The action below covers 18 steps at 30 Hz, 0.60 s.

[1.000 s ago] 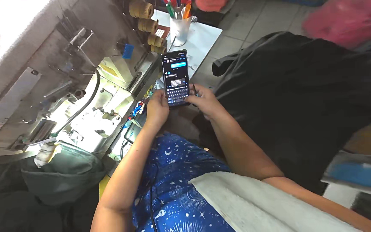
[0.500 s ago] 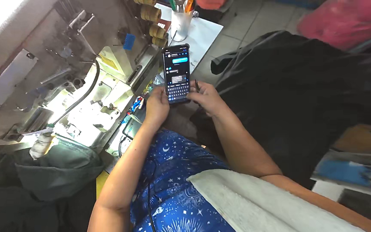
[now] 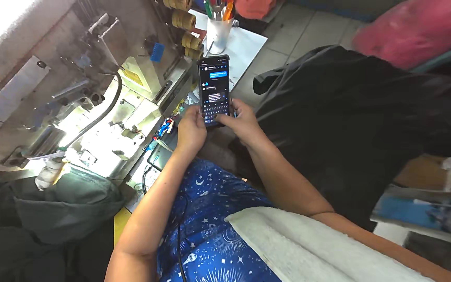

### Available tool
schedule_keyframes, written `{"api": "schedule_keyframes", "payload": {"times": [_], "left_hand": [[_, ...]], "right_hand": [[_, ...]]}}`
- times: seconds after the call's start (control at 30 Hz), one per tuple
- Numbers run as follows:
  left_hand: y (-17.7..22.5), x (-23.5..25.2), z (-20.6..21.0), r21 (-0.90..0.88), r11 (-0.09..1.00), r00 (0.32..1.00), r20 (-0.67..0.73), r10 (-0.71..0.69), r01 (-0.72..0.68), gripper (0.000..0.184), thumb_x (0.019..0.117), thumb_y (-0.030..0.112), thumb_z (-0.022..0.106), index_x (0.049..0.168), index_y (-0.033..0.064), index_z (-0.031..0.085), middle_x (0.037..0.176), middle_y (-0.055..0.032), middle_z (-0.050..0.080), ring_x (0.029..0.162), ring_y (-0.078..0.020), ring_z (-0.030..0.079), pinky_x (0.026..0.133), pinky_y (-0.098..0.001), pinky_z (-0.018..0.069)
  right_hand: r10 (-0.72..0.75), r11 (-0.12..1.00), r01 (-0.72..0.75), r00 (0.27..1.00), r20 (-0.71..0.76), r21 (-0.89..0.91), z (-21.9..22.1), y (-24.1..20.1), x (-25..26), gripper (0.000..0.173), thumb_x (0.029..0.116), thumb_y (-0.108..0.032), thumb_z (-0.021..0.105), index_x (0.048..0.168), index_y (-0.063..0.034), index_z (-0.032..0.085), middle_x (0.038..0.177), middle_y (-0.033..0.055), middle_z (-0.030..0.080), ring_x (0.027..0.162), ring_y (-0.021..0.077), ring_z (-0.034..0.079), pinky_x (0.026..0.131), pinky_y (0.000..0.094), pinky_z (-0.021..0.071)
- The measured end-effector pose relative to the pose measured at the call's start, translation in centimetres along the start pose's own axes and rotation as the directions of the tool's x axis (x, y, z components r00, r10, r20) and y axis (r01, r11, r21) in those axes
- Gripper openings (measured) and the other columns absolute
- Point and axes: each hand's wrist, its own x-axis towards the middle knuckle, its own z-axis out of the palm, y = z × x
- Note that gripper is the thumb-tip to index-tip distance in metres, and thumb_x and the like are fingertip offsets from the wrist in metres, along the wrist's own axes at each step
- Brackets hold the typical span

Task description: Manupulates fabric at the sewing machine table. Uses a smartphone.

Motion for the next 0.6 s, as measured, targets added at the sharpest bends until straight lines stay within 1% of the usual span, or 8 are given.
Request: {"api": "schedule_keyframes", "payload": {"times": [0.13,0.2,0.27,0.33,0.4,0.47,0.5,0.6], "left_hand": [[0.0,-0.2,0.2,0.03,0.999,1.0,-0.006,0.014,-0.014,0.026,0.1077,0.009,0.044,0.125,-0.0018,0.059,0.105,-0.0178,0.07,0.099,-0.027,0.069,0.092,-0.047,0.0546],[0.2,-0.3,0.2,0.049,0.999,1.0,-0.006,0.011,-0.011,0.027,0.1075,0.009,0.044,0.127,-0.0018,0.059,0.108,-0.0184,0.07,0.102,-0.0281,0.069,0.094,-0.0476,0.0539],[0.1,-0.3,0.3,0.053,0.999,1.0,-0.01,0.011,-0.011,0.027,0.1073,0.009,0.044,0.127,-0.0021,0.059,0.107,-0.0186,0.07,0.102,-0.0283,0.069,0.094,-0.0477,0.054],[-0.1,-0.3,0.2,0.035,0.999,1.0,-0.015,0.012,-0.011,0.027,0.1073,0.009,0.044,0.127,-0.0018,0.059,0.107,-0.0181,0.07,0.102,-0.0274,0.069,0.093,-0.047,0.0542],[-0.2,-0.3,-0.1,0.01,1.0,1.0,-0.005,0.01,-0.01,0.028,0.1077,0.009,0.044,0.127,-0.0022,0.059,0.109,-0.0181,0.07,0.103,-0.0268,0.069,0.095,-0.0468,0.0538],[-0.3,-0.4,-0.4,-0.007,1.0,1.0,0.009,0.01,-0.01,0.027,0.1079,0.01,0.044,0.126,-0.0026,0.06,0.108,-0.0182,0.07,0.102,-0.0264,0.069,0.094,-0.0468,0.0536],[-0.3,-0.4,-0.4,-0.011,1.0,1.0,0.013,0.009,-0.009,0.027,0.1079,0.01,0.044,0.126,-0.0024,0.06,0.108,-0.018,0.07,0.101,-0.026,0.069,0.094,-0.0466,0.0539],[-0.3,-0.5,-0.3,-0.014,1.0,1.0,0.01,0.012,-0.012,0.026,0.1082,0.011,0.044,0.124,-0.0015,0.06,0.106,-0.0168,0.07,0.099,-0.0248,0.069,0.092,-0.0452,0.0546]], "right_hand": [[0.046,0.999,-0.045,0.995,-0.083,0.018,0.9,-0.2,-0.1,0.046,0.0835,-0.022,0.079,0.121,-0.0025,0.063,0.107,0.0099,0.07,0.096,0.0159,0.071,0.087,0.0376,0.0604],[0.083,0.996,-0.085,0.984,-0.156,-0.01,1.6,-0.2,0.0,0.049,0.0822,-0.031,0.082,0.119,-0.0046,0.064,0.104,0.0095,0.071,0.093,0.0168,0.071,0.085,0.0407,0.0606],[0.084,0.995,-0.09,0.982,-0.167,-0.029,1.7,-0.1,0.0,0.051,0.0823,-0.035,0.083,0.119,-0.0046,0.065,0.104,0.01,0.071,0.093,0.0174,0.071,0.085,0.0415,0.06],[0.061,0.998,-0.062,0.994,-0.086,-0.012,0.8,-0.1,-0.2,0.048,0.0871,-0.032,0.079,0.122,-0.0033,0.064,0.107,0.0101,0.07,0.096,0.0165,0.071,0.087,0.0387,0.0602],[0.025,1.0,-0.025,0.999,0.022,0.006,-0.4,-0.5,-0.5,0.038,0.0916,-0.022,0.07,0.123,-0.0027,0.062,0.103,0.0065,0.068,0.091,0.0116,0.067,0.082,0.0316,0.0581],[-0.003,1.0,0.001,0.995,0.101,0.017,-1.4,-0.6,-0.6,0.033,0.0902,-0.011,0.065,0.121,-0.0024,0.062,0.094,0.0025,0.066,0.081,0.0066,0.063,0.071,0.0246,0.0534],[-0.012,1.0,0.009,0.992,0.127,0.02,-1.8,-0.5,-0.6,0.033,0.0889,-0.008,0.064,0.121,-0.0022,0.062,0.093,0.0018,0.067,0.079,0.0056,0.062,0.069,0.023,0.0522],[-0.031,0.999,0.029,0.99,0.137,0.017,-2.1,-0.4,-0.5,0.031,0.0884,-0.005,0.064,0.119,-0.0018,0.063,0.091,0.0021,0.067,0.078,0.0054,0.062,0.069,0.0228,0.0519]]}}
